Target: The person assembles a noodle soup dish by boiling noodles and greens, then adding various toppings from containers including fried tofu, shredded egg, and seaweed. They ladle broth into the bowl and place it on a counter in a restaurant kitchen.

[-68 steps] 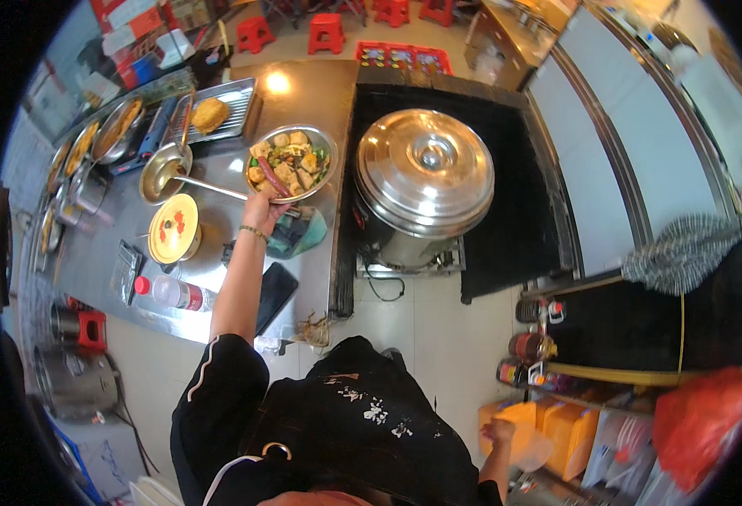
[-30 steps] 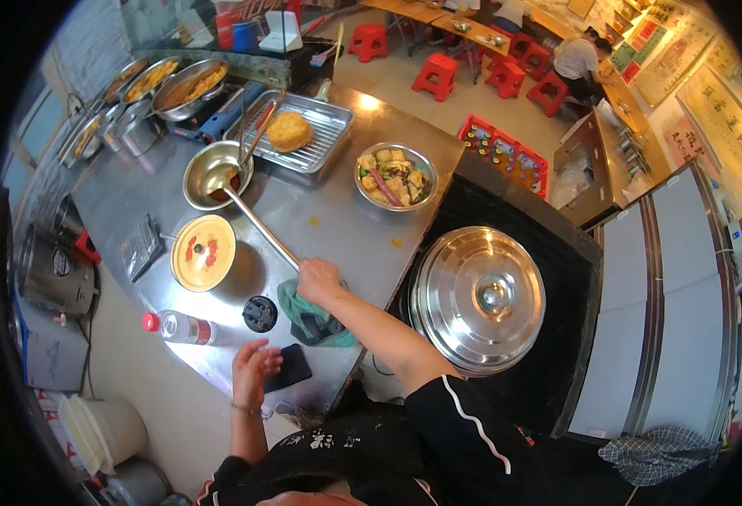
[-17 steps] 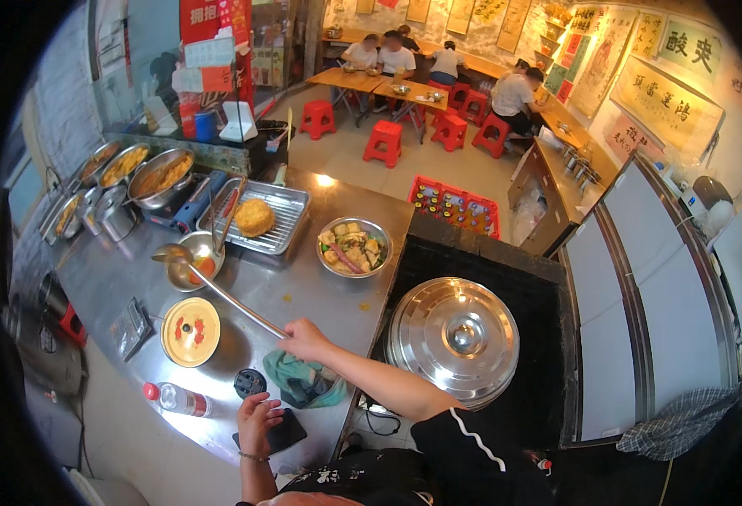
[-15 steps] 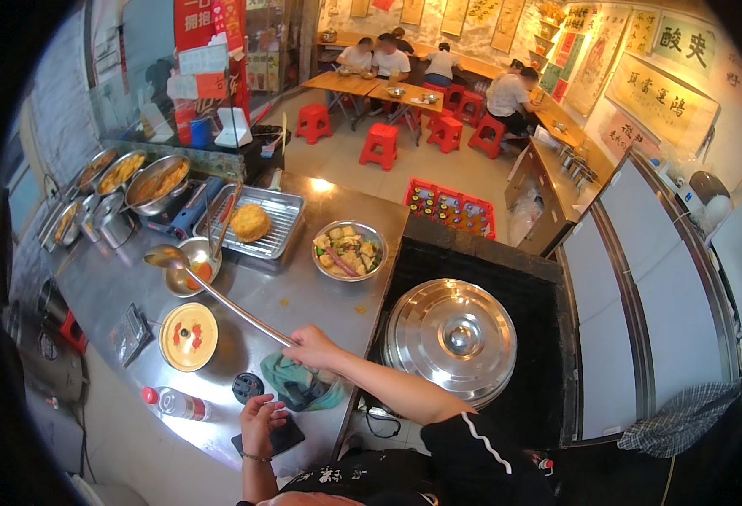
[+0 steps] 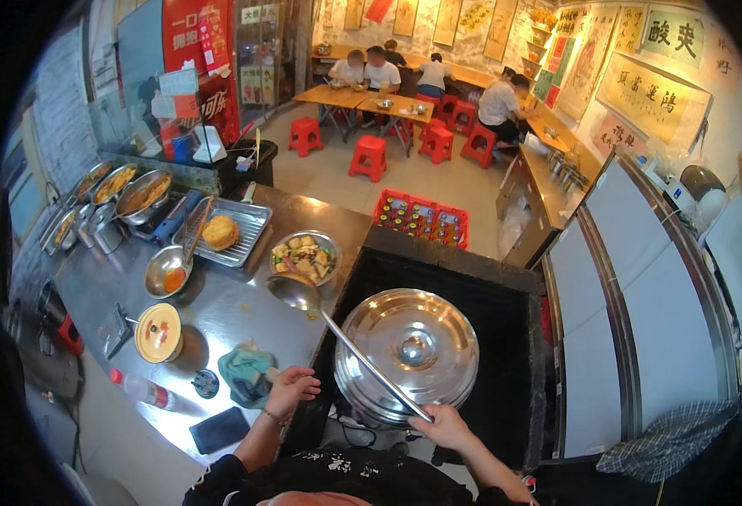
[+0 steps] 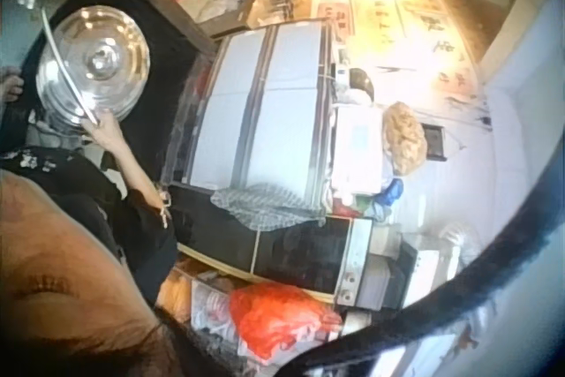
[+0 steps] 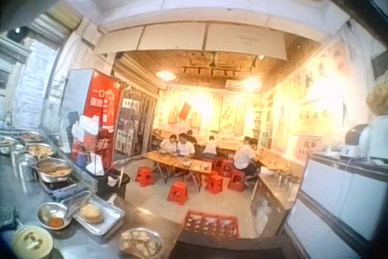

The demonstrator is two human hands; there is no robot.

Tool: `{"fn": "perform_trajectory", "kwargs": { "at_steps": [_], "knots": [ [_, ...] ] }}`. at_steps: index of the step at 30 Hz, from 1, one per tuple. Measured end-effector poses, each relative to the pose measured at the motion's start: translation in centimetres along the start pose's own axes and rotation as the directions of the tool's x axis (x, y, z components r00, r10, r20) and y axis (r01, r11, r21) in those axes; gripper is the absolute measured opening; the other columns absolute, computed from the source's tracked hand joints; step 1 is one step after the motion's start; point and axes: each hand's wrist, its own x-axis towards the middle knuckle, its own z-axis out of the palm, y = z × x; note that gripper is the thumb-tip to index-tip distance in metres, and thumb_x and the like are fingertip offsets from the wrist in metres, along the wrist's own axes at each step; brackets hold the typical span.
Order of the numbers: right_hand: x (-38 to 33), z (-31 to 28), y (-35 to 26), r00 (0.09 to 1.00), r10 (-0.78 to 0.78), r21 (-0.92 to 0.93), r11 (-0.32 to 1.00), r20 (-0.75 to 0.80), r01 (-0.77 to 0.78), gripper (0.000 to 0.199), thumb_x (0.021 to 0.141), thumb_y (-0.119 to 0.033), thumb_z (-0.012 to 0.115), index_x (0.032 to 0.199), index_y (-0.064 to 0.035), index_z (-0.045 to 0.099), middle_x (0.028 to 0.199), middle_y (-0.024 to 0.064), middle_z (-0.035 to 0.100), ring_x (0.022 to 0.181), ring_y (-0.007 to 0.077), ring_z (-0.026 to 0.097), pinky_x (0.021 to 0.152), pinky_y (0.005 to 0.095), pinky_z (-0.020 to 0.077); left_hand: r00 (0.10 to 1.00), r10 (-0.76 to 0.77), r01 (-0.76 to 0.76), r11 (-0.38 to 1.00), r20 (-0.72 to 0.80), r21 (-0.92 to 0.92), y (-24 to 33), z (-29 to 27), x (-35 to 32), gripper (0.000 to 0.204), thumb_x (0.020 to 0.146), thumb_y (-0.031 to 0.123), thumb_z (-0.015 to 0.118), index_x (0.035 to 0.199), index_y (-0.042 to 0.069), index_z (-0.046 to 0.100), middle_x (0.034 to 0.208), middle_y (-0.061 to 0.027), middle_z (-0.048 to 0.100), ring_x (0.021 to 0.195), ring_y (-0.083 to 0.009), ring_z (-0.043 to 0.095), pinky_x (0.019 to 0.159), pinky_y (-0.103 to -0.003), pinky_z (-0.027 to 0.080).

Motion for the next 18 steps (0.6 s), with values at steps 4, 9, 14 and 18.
{"fn": "perform_trajectory", "kwargs": {
  "at_steps": [4, 9, 14, 18],
  "knots": [
    [-1.8, -3.1, 4.9, 0.994, 0.045, 0.191, 0.981, -0.101, -0.025, 0.026, 0.078, -0.019, 0.065, 0.062, -0.0036, 0.054, 0.051, -0.0010, 0.051, 0.044, 0.0061, 0.045, 0.041, 0.0228, 0.0362, 0.995, 0.024, -0.050, 0.963, 0.098, 0.265, -2.3, 6.6, 5.3, 0.029, 0.080, 0.014, 0.057, 0.105, 0.001, 0.053, 0.086, -0.0120, 0.063, 0.072, -0.0179, 0.063, 0.063, -0.026, 0.050],
    [-3.3, -6.4, 8.4, 0.978, 0.135, 0.329, 0.941, -0.157, -0.077, 0.026, 0.079, -0.016, 0.066, 0.061, -0.0060, 0.049, 0.049, 0.0000, 0.049, 0.037, 0.0064, 0.043, 0.034, 0.0211, 0.0323, 0.953, 0.240, -0.290, 0.551, 0.184, 0.783, -3.6, 14.8, 11.0, 0.052, 0.073, 0.023, 0.059, 0.121, 0.008, 0.047, 0.105, -0.0200, 0.055, 0.097, -0.0285, 0.056, 0.083, -0.036, 0.046],
    [-4.9, -8.8, 11.9, 0.953, 0.245, 0.379, 0.911, -0.178, -0.163, 0.026, 0.078, -0.017, 0.067, 0.062, -0.0066, 0.049, 0.050, -0.0006, 0.048, 0.038, 0.0066, 0.043, 0.035, 0.0220, 0.0324, 0.955, 0.192, -0.271, 0.253, 0.226, 0.929, -4.5, 20.8, 13.3, 0.060, 0.070, 0.028, 0.060, 0.126, 0.015, 0.043, 0.125, -0.0215, 0.037, 0.114, -0.0403, 0.037, 0.094, -0.044, 0.037],
    [-4.8, -9.4, 13.7, 0.963, 0.187, 0.323, 0.939, -0.195, -0.117, 0.026, 0.078, -0.018, 0.067, 0.062, -0.0060, 0.050, 0.050, -0.0013, 0.048, 0.041, 0.0059, 0.043, 0.037, 0.0220, 0.0327, 0.972, 0.056, -0.228, 0.020, 0.227, 0.973, -7.6, 20.2, 16.9, 0.053, 0.071, 0.029, 0.061, 0.121, 0.017, 0.049, 0.121, -0.0191, 0.039, 0.112, -0.0379, 0.039, 0.092, -0.045, 0.039]
  ]
}}
